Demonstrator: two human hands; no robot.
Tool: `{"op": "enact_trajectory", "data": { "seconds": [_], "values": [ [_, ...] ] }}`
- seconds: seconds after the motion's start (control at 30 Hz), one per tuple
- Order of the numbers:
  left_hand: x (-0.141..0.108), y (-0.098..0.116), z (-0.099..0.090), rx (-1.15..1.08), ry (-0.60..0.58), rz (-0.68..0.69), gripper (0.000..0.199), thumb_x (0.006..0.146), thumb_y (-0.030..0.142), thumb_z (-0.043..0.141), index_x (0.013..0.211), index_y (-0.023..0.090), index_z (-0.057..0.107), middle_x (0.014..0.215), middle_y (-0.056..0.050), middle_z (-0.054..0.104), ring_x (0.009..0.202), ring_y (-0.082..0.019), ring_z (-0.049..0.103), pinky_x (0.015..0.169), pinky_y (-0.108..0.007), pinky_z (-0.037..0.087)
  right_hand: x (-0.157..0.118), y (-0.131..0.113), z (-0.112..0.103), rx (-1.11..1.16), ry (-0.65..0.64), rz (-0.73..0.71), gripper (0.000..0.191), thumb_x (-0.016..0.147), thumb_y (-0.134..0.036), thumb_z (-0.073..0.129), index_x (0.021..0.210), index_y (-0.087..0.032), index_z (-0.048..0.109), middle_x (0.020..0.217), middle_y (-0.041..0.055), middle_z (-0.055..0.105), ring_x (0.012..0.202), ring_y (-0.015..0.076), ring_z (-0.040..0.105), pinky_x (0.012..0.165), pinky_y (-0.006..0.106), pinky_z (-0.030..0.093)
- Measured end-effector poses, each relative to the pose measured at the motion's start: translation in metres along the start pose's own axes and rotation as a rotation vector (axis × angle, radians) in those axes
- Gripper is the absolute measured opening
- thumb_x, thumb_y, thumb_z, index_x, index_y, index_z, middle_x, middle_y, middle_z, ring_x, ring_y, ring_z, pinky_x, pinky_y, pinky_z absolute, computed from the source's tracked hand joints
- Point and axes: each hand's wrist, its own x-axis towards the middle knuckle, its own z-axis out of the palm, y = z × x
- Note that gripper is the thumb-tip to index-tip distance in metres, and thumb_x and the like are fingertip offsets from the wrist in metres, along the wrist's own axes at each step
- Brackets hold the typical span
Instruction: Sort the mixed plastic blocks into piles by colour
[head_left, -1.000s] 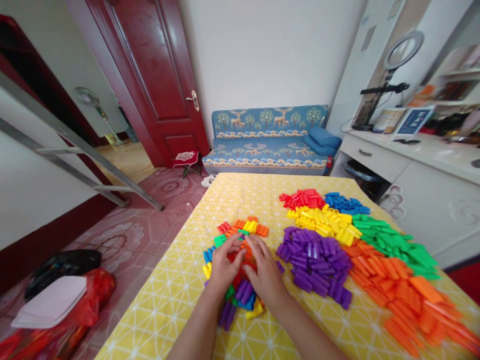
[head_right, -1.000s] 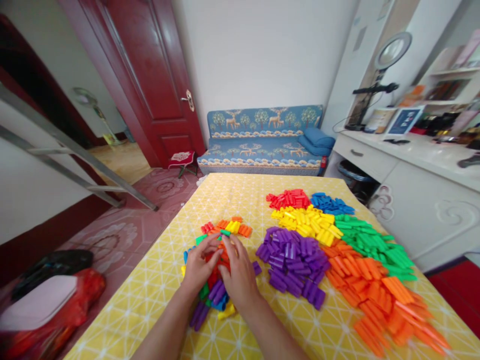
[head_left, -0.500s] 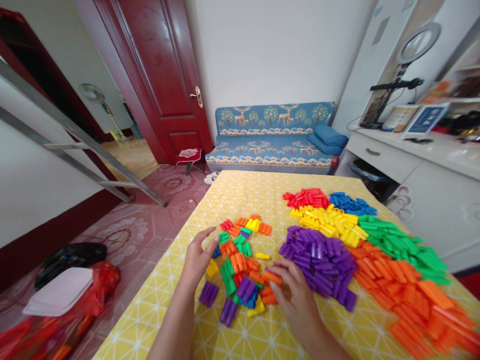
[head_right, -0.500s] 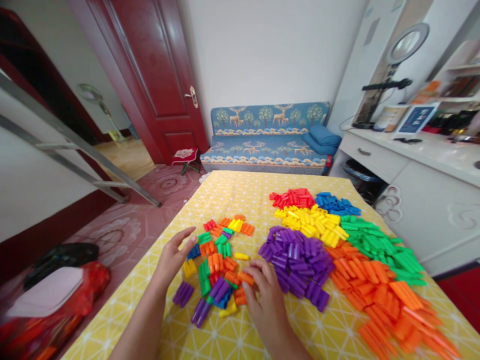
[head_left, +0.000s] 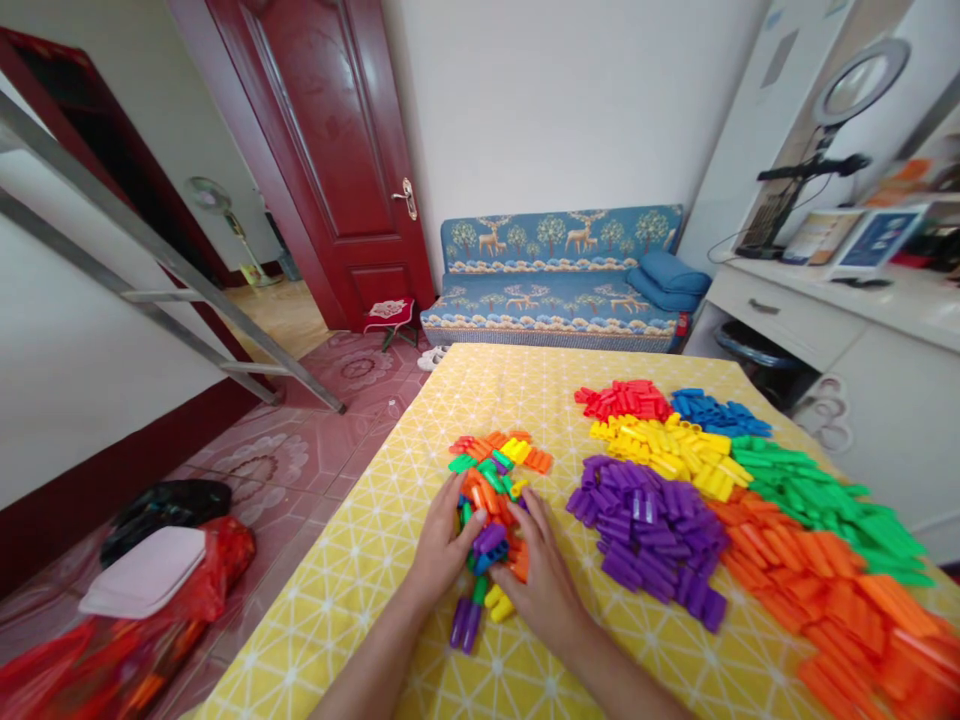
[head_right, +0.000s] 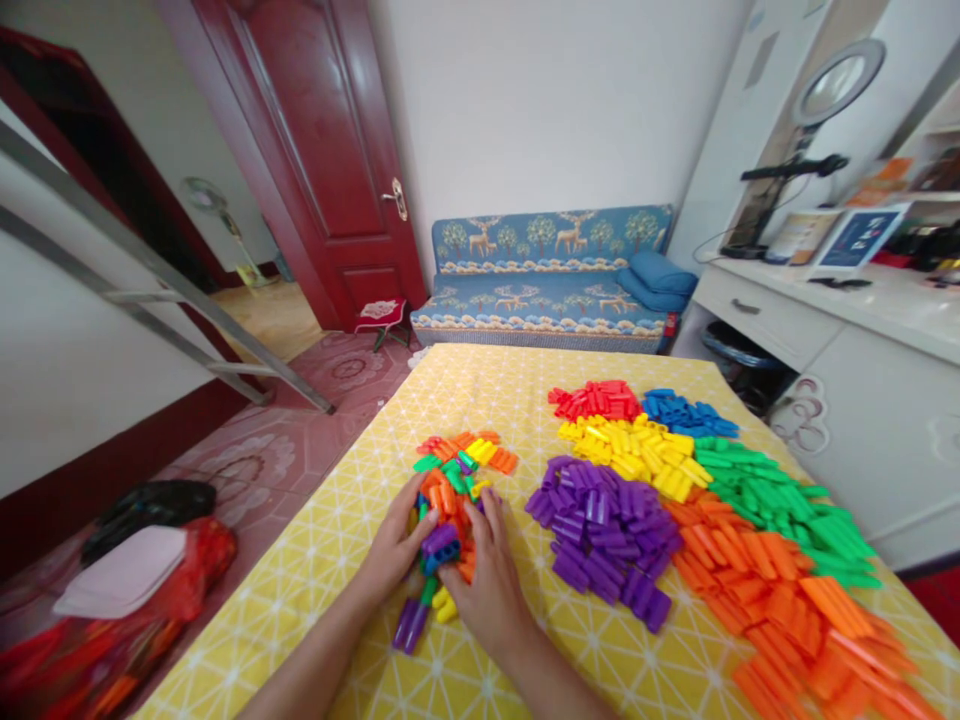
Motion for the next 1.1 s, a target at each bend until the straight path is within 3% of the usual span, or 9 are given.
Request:
{"op": "enact_trajectory", "data": {
  "seconds": [0.1, 0.23, 0.33, 0.47, 0.7, 0.77, 0.9, 1.0, 1.1],
  "values": [
    [0.033, 0.001, -0.003, -0.11, 0.037, -0.04, 0.053, 0.076, 0.022, 0.065, 0.128, 0.021, 0.057, 0.141, -0.012, 0.048, 0.136, -0.029, 0.038, 0.113, -0.051, 0.027, 0.019, -0.003, 0.007, 0.1, 0.001, -0.013, 0.061, 0.081, -0.027, 0.06, 0.138, -0.021, 0.041, 0.152, 0.0121, 0.03, 0.142, 0.029, 0.025, 0.113, 0.052, 0.029],
    [0.06, 0.0, 0.001, -0.334, 0.112, -0.143, 0.048, 0.064, 0.009, 0.065, 0.111, 0.018, 0.067, 0.12, -0.01, 0.065, 0.111, -0.026, 0.061, 0.098, -0.043, 0.047, 0.027, 0.0, 0.008, 0.232, 0.012, 0.002, 0.05, 0.087, -0.035, 0.055, 0.135, -0.023, 0.043, 0.147, 0.0112, 0.039, 0.137, 0.0251, 0.036, 0.111, 0.047, 0.034],
    [0.062, 0.0, 0.007, -0.531, 0.153, -0.298, 0.049, 0.062, 0.014, 0.07, 0.11, 0.014, 0.067, 0.094, -0.008, 0.073, 0.085, -0.021, 0.069, 0.081, -0.037, 0.055, 0.026, 0.002, 0.007, 0.275, 0.034, 0.008, 0.043, 0.089, -0.034, 0.053, 0.131, -0.024, 0.047, 0.144, 0.0095, 0.042, 0.135, 0.0229, 0.038, 0.109, 0.043, 0.038],
    [0.056, -0.001, 0.004, -0.677, 0.176, -0.342, 0.051, 0.061, 0.03, 0.079, 0.107, 0.013, 0.068, 0.087, -0.006, 0.075, 0.076, -0.018, 0.069, 0.075, -0.032, 0.055, 0.027, 0.001, 0.007, 0.229, 0.074, -0.032, 0.043, 0.086, -0.028, 0.055, 0.128, -0.023, 0.048, 0.14, 0.0106, 0.046, 0.131, 0.0232, 0.043, 0.107, 0.042, 0.04],
    [0.05, 0.009, -0.008, -0.463, 0.103, -0.152, 0.041, 0.072, 0.042, 0.072, 0.102, 0.014, 0.071, 0.09, -0.006, 0.074, 0.08, -0.019, 0.066, 0.074, -0.029, 0.052, 0.026, -0.007, 0.003, 0.112, 0.064, -0.154, 0.048, 0.079, -0.023, 0.063, 0.125, -0.022, 0.052, 0.133, 0.0104, 0.051, 0.124, 0.0248, 0.048, 0.104, 0.043, 0.041],
    [0.048, 0.013, -0.007, -0.399, 0.101, -0.12, 0.035, 0.08, 0.046, 0.063, 0.091, 0.014, 0.071, 0.082, -0.004, 0.072, 0.076, -0.018, 0.064, 0.071, -0.027, 0.05, 0.024, -0.012, 0.0, 0.031, 0.017, -0.195, 0.048, 0.075, -0.025, 0.07, 0.121, -0.024, 0.056, 0.129, 0.0087, 0.054, 0.122, 0.0262, 0.048, 0.105, 0.047, 0.038],
    [0.046, 0.018, -0.007, -0.319, 0.11, -0.142, 0.044, 0.088, 0.051, 0.048, 0.072, 0.014, 0.065, 0.064, -0.001, 0.064, 0.063, -0.016, 0.058, 0.063, -0.025, 0.045, 0.023, -0.021, -0.004, -0.124, -0.064, -0.305, 0.042, 0.072, -0.022, 0.075, 0.111, -0.031, 0.063, 0.12, 0.0028, 0.059, 0.116, 0.0262, 0.049, 0.109, 0.056, 0.026],
    [0.046, 0.018, -0.007, -0.258, 0.085, -0.124, 0.045, 0.089, 0.051, 0.046, 0.073, 0.014, 0.065, 0.065, -0.001, 0.064, 0.065, -0.016, 0.058, 0.063, -0.025, 0.044, 0.024, -0.024, -0.005, -0.132, -0.036, -0.32, 0.028, 0.081, -0.018, 0.066, 0.105, -0.03, 0.065, 0.111, 0.0001, 0.064, 0.109, 0.0219, 0.052, 0.109, 0.055, 0.023],
    [0.046, 0.017, -0.005, -0.201, 0.048, -0.082, 0.039, 0.088, 0.048, 0.05, 0.087, 0.014, 0.07, 0.079, -0.004, 0.07, 0.076, -0.018, 0.062, 0.072, -0.027, 0.047, 0.025, -0.027, -0.007, -0.113, -0.026, -0.308, 0.018, 0.086, -0.019, 0.061, 0.102, -0.028, 0.065, 0.104, -0.001, 0.067, 0.106, 0.0198, 0.053, 0.11, 0.052, 0.023]
  ]
}}
